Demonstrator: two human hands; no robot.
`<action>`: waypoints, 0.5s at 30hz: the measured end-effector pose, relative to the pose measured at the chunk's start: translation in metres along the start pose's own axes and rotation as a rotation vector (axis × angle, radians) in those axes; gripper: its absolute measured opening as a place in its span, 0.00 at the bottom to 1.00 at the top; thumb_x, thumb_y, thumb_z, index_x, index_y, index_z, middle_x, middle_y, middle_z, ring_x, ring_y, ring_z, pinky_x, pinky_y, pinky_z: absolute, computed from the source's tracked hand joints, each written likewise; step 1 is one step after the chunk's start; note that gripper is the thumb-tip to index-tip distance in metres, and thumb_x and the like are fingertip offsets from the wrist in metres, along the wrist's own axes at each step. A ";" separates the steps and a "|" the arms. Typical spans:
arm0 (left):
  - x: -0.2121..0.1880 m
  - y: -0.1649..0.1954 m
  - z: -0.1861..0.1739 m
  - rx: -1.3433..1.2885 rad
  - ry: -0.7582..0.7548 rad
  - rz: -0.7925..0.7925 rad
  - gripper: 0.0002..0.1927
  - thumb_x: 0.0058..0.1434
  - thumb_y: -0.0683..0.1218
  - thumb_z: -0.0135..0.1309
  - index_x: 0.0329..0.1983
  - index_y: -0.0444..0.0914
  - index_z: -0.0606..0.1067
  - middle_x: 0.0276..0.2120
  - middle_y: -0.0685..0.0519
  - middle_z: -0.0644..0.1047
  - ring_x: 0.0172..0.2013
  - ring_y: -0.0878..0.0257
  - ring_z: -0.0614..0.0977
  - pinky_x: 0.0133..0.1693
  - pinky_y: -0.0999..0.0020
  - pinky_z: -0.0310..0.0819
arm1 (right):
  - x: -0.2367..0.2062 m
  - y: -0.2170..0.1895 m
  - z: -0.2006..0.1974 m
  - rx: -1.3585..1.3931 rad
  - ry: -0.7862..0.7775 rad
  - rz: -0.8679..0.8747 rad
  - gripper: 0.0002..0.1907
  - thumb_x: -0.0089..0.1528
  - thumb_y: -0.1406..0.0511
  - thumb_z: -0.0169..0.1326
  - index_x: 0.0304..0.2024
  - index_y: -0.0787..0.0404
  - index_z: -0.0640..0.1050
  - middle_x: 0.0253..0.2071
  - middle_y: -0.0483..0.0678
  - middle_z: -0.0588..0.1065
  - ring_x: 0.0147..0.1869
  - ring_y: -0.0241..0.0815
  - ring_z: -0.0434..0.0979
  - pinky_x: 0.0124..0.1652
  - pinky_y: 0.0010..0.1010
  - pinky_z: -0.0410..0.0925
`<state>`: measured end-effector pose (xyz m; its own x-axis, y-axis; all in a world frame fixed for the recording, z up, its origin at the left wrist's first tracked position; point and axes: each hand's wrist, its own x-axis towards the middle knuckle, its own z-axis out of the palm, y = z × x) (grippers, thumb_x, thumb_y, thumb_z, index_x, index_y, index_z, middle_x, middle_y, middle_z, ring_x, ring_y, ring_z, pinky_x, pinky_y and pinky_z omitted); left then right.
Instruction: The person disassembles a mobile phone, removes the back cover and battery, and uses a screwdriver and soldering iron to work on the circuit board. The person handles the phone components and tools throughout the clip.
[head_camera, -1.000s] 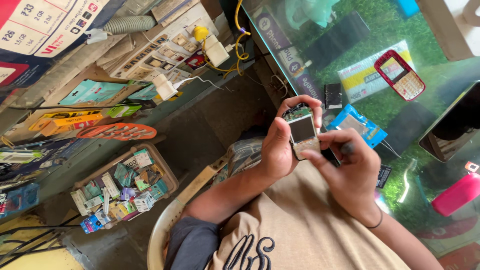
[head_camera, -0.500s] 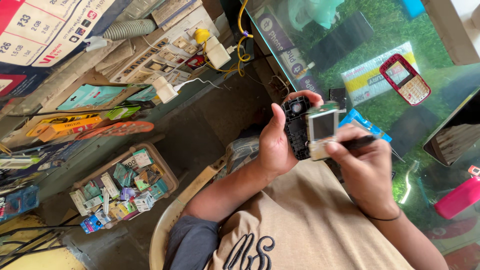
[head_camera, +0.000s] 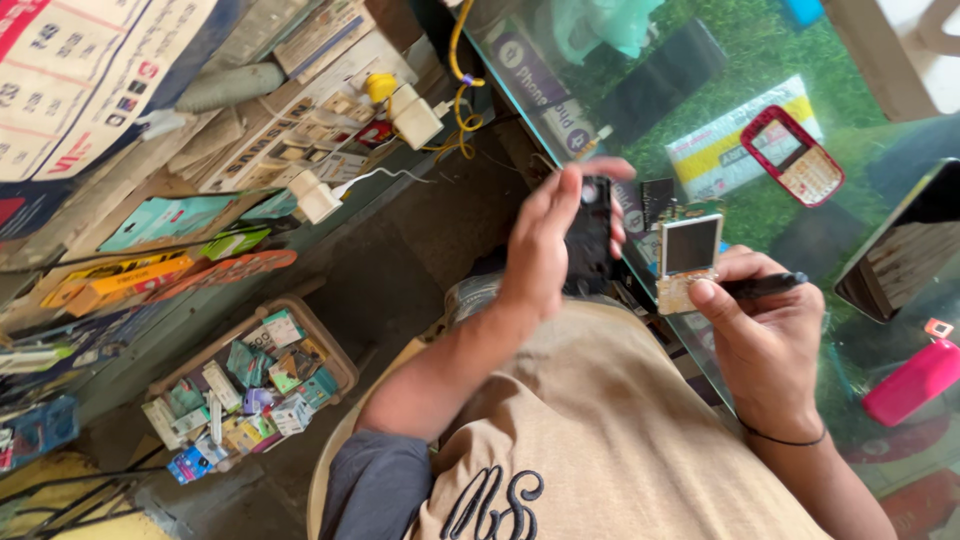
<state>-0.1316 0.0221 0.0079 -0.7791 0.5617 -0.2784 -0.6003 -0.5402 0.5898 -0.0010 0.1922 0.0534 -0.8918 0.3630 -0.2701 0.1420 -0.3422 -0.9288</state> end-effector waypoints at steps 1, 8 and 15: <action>0.013 0.003 -0.003 0.088 0.053 -0.011 0.22 0.76 0.54 0.48 0.61 0.33 0.71 0.37 0.48 0.73 0.33 0.63 0.79 0.35 0.69 0.76 | 0.001 0.000 0.000 0.001 -0.001 -0.005 0.05 0.66 0.74 0.61 0.41 0.71 0.77 0.41 0.50 0.77 0.47 0.37 0.76 0.51 0.29 0.69; 0.091 0.019 -0.017 1.026 0.095 0.378 0.08 0.66 0.40 0.52 0.48 0.36 0.74 0.36 0.51 0.80 0.33 0.59 0.85 0.35 0.65 0.80 | -0.001 -0.001 -0.001 -0.006 0.001 -0.001 0.05 0.65 0.73 0.61 0.41 0.71 0.78 0.44 0.50 0.77 0.48 0.37 0.76 0.52 0.28 0.70; 0.130 0.006 -0.016 1.535 0.101 0.655 0.13 0.59 0.42 0.64 0.46 0.39 0.76 0.41 0.50 0.79 0.44 0.51 0.80 0.48 0.56 0.75 | -0.006 -0.003 -0.002 -0.054 0.018 0.003 0.05 0.63 0.73 0.62 0.39 0.70 0.78 0.42 0.49 0.78 0.46 0.37 0.76 0.50 0.28 0.70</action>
<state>-0.2395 0.0819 -0.0375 -0.8541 0.4317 0.2900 0.4842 0.4567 0.7463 0.0050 0.1931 0.0577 -0.8833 0.3781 -0.2772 0.1684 -0.2959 -0.9403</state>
